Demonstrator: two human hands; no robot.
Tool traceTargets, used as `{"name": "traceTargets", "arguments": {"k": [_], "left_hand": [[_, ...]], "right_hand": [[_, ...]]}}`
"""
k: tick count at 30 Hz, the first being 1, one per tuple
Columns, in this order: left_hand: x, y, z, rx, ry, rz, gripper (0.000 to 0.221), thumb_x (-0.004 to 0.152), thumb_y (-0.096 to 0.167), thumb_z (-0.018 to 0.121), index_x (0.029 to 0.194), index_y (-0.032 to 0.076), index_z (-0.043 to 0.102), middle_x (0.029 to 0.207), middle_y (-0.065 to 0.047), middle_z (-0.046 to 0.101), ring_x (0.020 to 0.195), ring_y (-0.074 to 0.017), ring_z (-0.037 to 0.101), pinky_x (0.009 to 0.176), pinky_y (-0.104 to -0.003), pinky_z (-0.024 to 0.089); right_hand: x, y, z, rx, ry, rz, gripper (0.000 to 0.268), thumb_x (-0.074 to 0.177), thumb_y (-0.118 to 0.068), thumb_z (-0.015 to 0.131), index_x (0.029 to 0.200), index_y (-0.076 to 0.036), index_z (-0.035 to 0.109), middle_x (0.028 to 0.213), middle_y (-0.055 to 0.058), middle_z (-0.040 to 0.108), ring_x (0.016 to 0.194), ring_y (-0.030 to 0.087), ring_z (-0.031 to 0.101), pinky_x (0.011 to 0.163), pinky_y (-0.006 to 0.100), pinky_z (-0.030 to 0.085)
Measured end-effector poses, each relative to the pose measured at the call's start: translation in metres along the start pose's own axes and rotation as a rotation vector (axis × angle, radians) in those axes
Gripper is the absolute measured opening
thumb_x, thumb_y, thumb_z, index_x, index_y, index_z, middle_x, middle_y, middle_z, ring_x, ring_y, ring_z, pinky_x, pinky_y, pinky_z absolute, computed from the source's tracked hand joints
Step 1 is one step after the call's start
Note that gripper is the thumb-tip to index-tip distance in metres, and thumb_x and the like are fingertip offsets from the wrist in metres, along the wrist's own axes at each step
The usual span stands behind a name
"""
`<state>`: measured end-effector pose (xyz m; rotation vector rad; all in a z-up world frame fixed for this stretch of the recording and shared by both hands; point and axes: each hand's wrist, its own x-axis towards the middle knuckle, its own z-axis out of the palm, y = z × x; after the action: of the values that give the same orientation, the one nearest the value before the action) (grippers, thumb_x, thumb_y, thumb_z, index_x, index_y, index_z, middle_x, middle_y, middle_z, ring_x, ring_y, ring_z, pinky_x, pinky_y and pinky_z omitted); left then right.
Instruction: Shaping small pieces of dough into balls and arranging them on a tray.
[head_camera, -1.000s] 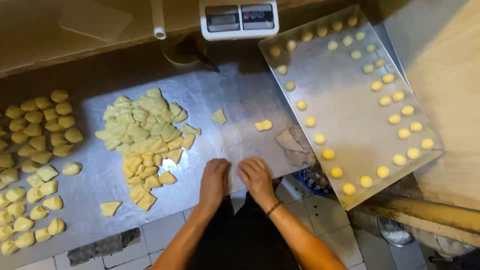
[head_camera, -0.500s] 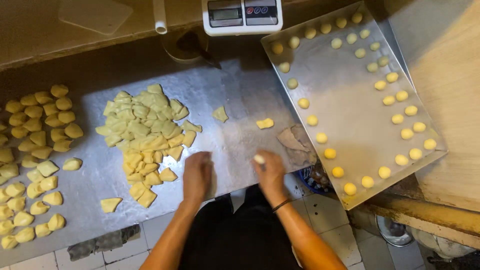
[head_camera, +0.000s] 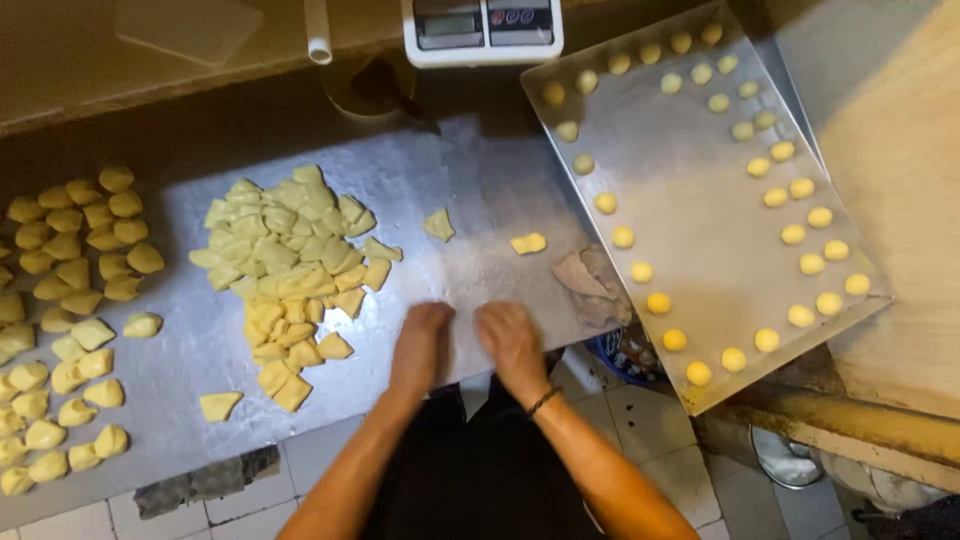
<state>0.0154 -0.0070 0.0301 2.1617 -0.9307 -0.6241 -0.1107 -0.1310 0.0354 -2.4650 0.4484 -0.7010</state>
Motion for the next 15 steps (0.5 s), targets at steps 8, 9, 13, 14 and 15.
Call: {"name": "traceTargets", "arguments": {"k": [8,9,13,14,15], "left_hand": [[-0.017,0.000,0.008,0.006,0.036,-0.045,0.026,0.092,0.012,0.062,0.113,0.021,0.074,0.115,-0.001,0.067,0.124,-0.0242,0.061,0.107,-0.036,0.049],[-0.015,-0.003,-0.002,0.005,0.035,-0.048,0.026,0.092,0.012,0.062,0.113,0.021,0.074,0.115,-0.001,0.067,0.124,-0.0242,0.061,0.107,-0.036,0.049],[-0.010,-0.001,-0.023,0.010,0.145,-0.029,0.027,0.091,0.010,0.063,0.117,0.015,0.071,0.108,-0.011,0.069,0.111,-0.0338,0.062,0.103,-0.046,0.049],[-0.010,0.003,-0.023,0.019,0.181,-0.006,0.022,0.092,0.008,0.065,0.113,0.011,0.073,0.106,-0.014,0.069,0.110,-0.0349,0.062,0.103,-0.046,0.049],[-0.006,0.000,-0.012,0.018,0.184,-0.001,0.022,0.092,0.008,0.065,0.113,0.011,0.073,0.106,-0.014,0.069,0.110,-0.0349,0.062,0.103,-0.046,0.049]], "right_hand": [[-0.010,-0.004,0.007,0.056,0.029,0.080,0.016,0.083,-0.008,0.081,0.097,-0.012,0.075,0.095,0.008,0.074,0.095,0.032,0.070,0.087,0.043,0.056],[-0.011,0.009,0.003,0.057,0.027,0.080,0.016,0.083,-0.008,0.081,0.097,-0.012,0.075,0.095,0.008,0.074,0.095,0.032,0.070,0.087,0.043,0.056],[-0.017,0.031,0.003,-0.013,0.179,0.233,0.024,0.083,-0.011,0.082,0.104,-0.009,0.070,0.098,0.013,0.072,0.094,0.037,0.069,0.085,0.047,0.055],[-0.019,0.029,0.005,0.000,0.195,0.226,0.023,0.084,-0.009,0.081,0.105,-0.008,0.070,0.100,0.014,0.072,0.095,0.037,0.069,0.087,0.047,0.055],[-0.010,0.019,0.004,-0.001,0.199,0.223,0.023,0.084,-0.009,0.081,0.105,-0.008,0.070,0.100,0.014,0.072,0.095,0.037,0.069,0.087,0.047,0.055]]}}
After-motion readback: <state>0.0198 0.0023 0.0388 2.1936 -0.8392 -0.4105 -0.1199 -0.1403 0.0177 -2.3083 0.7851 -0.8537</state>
